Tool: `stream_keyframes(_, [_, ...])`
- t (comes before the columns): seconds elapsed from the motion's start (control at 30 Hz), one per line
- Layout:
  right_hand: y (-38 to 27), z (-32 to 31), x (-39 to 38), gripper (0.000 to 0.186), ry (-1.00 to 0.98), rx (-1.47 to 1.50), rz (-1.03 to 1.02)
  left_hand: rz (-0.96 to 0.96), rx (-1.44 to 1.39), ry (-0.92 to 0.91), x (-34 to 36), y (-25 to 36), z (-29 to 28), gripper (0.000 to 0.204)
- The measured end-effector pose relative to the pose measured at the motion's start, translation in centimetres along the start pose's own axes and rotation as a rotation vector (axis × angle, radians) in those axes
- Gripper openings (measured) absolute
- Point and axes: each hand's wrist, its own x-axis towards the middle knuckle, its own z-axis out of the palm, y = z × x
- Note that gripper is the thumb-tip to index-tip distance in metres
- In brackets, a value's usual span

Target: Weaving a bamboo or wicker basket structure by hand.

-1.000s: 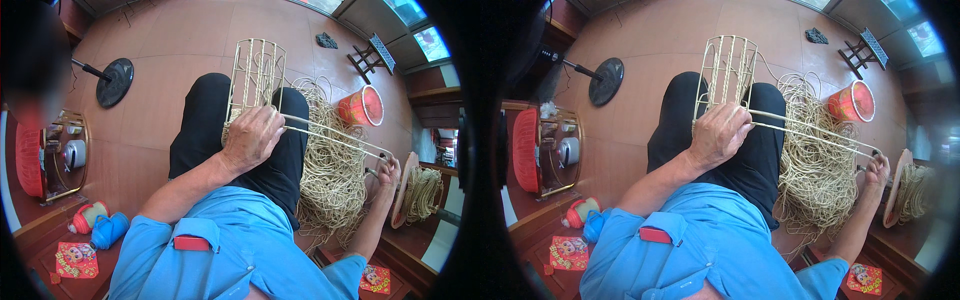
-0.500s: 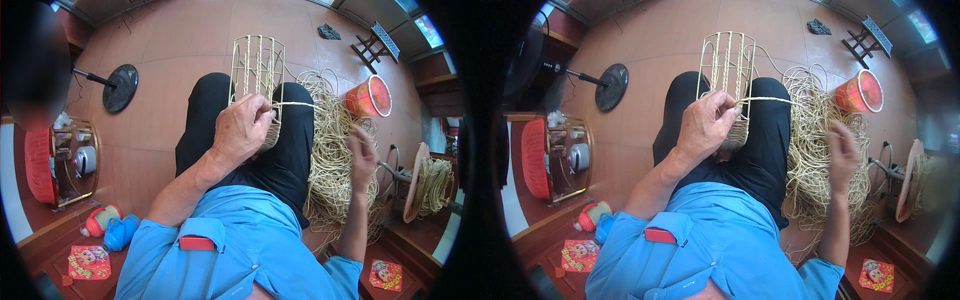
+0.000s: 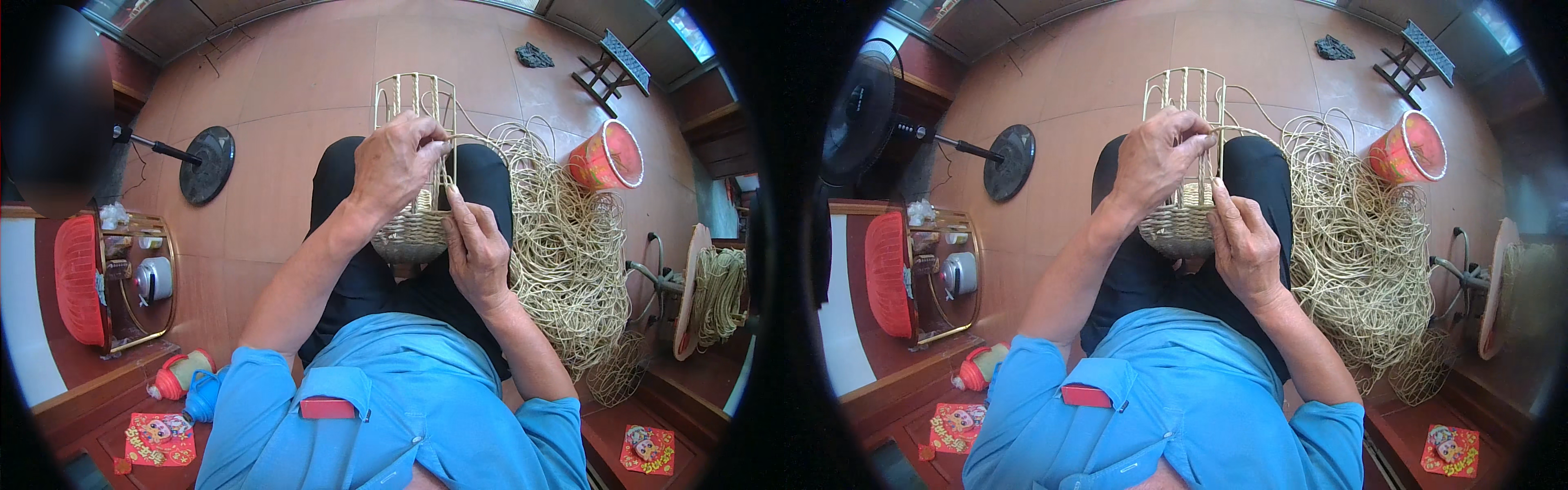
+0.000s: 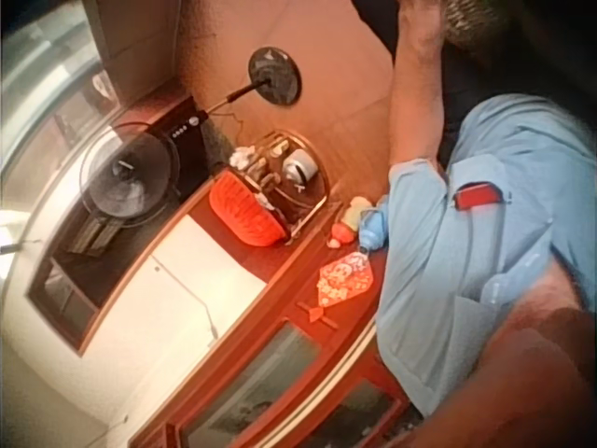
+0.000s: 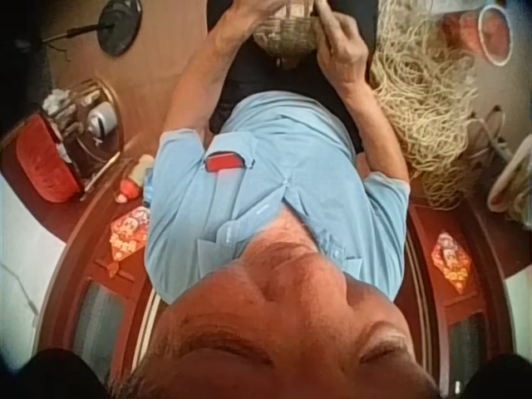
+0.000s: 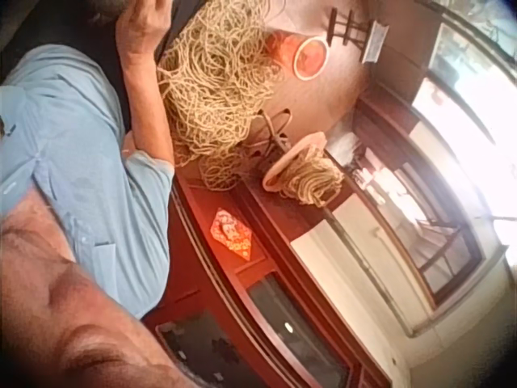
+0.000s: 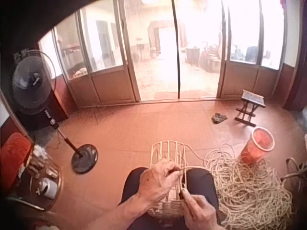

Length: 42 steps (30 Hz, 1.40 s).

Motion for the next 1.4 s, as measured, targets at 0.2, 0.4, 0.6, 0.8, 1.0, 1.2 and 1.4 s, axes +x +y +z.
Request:
stream_keyframes(0.2, [0.0, 0.2, 0.1, 0.049, -0.007, -0.038, -0.039, 0.104, 0.424, 0.080, 0.5, 1.0, 1.6, 0.015])
stream_keyframes(0.4, [0.1, 0.3, 0.1, 0.049, 0.021, -0.017, -0.058, -0.052, 0.411, -0.095, 0.6, 2.8, 1.4, 0.032])
stream_keyframes(0.6, [0.0, 0.3, 0.2, 0.046, 0.025, -0.003, -0.051, -0.083, 0.256, -0.132, 0.0, 1.8, 1.0, 0.041])
stream_keyframes(0.8, [0.1, 0.2, 0.1, 0.045, 0.028, 0.021, -0.019, 0.059, 0.011, 0.021, -3.0, 0.8, 0.1, 0.039])
stream_keyframes(1.0, [0.0, 0.3, 0.1, 0.042, 0.042, 0.069, -0.038, 0.094, -0.032, 0.125, -7.8, 1.5, -0.2, 0.050])
stream_keyframes(1.2, [-0.1, 0.1, 0.0, 0.041, 0.014, 0.104, 0.038, 0.155, 0.026, 0.192, -8.9, 1.4, 1.1, 0.053])
stream_keyframes(1.4, [0.4, 0.1, 0.2, 0.035, 0.018, 0.093, 0.005, 0.272, -0.004, 0.319, -11.3, 0.2, 0.5, 0.038])
